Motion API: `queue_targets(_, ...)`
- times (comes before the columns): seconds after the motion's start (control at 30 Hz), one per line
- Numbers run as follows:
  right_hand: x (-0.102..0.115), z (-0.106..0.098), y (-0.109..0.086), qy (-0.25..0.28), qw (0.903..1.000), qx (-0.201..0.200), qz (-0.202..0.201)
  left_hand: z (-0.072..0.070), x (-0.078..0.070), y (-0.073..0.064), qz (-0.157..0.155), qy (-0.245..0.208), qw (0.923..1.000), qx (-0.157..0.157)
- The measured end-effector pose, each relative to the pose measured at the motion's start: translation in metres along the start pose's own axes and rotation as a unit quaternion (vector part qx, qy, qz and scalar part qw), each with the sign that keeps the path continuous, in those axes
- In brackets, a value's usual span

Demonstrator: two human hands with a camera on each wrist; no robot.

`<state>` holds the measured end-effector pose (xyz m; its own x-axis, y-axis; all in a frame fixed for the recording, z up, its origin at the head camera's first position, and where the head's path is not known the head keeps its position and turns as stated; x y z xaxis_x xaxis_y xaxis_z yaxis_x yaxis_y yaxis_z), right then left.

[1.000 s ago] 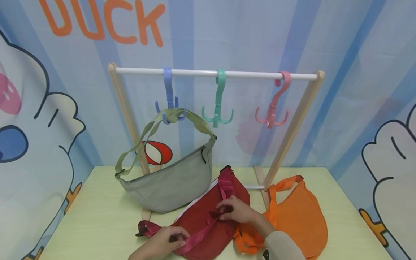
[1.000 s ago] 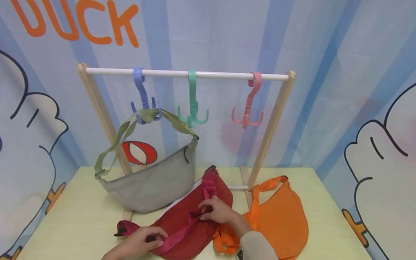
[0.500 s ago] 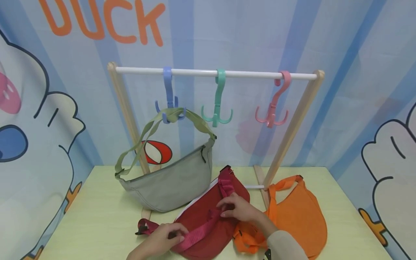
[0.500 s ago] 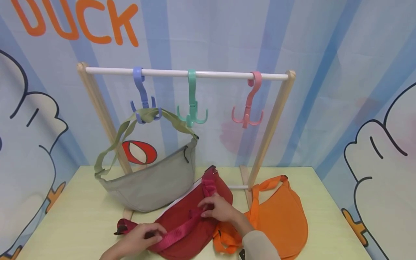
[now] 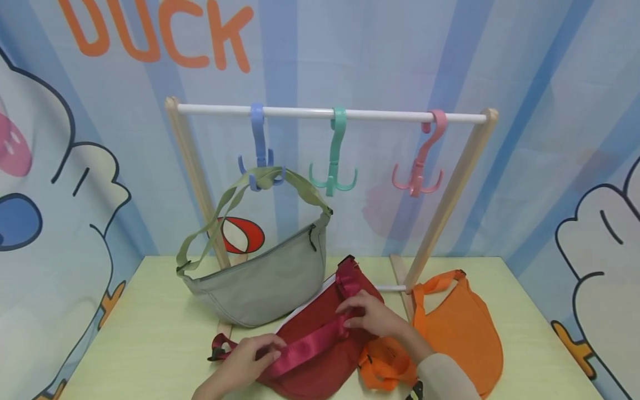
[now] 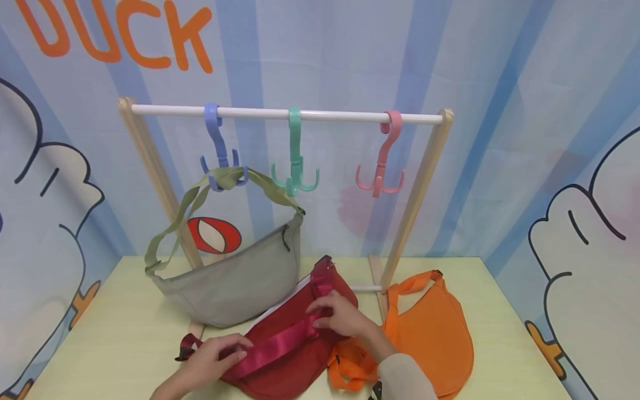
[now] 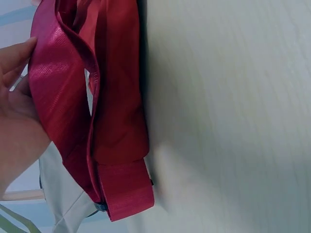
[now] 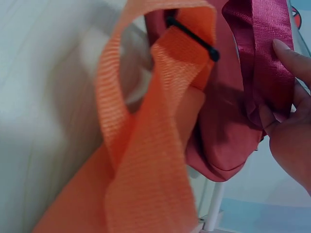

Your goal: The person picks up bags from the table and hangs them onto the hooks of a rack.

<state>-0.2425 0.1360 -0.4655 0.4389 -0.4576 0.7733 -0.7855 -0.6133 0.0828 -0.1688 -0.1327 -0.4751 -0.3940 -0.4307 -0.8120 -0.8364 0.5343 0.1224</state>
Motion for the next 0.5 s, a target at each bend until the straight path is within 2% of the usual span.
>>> queue_targets(0.2,0.006,-0.008,0.002,0.009,0.9998,-0.01,-0.016,-0.005,-0.005,0.001,-0.018,0.026,0.9992,-0.025)
queue_targets(0.4,0.007,-0.015,0.003,0.009,0.9997,-0.013,-0.017,-0.008,-0.007,0.001,-0.029,0.026,0.9984,-0.042)
queue_targets(0.5,0.008,-0.019,0.003,-0.002,0.9993,-0.021,-0.03,-0.01,-0.009,0.002,-0.04,0.024,0.9976,-0.05)
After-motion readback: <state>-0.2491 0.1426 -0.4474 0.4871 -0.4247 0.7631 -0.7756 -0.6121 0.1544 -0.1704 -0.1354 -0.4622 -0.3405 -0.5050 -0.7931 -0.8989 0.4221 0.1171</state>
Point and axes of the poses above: each hand's wrist, its own y-axis towards the middle knuckle, its own z-axis out of the palm, x = y × z, the point moved 3 cm from there along y, towards the middle knuckle, and after that the axes turned 2 degrees about y, right-handed, at the moved point
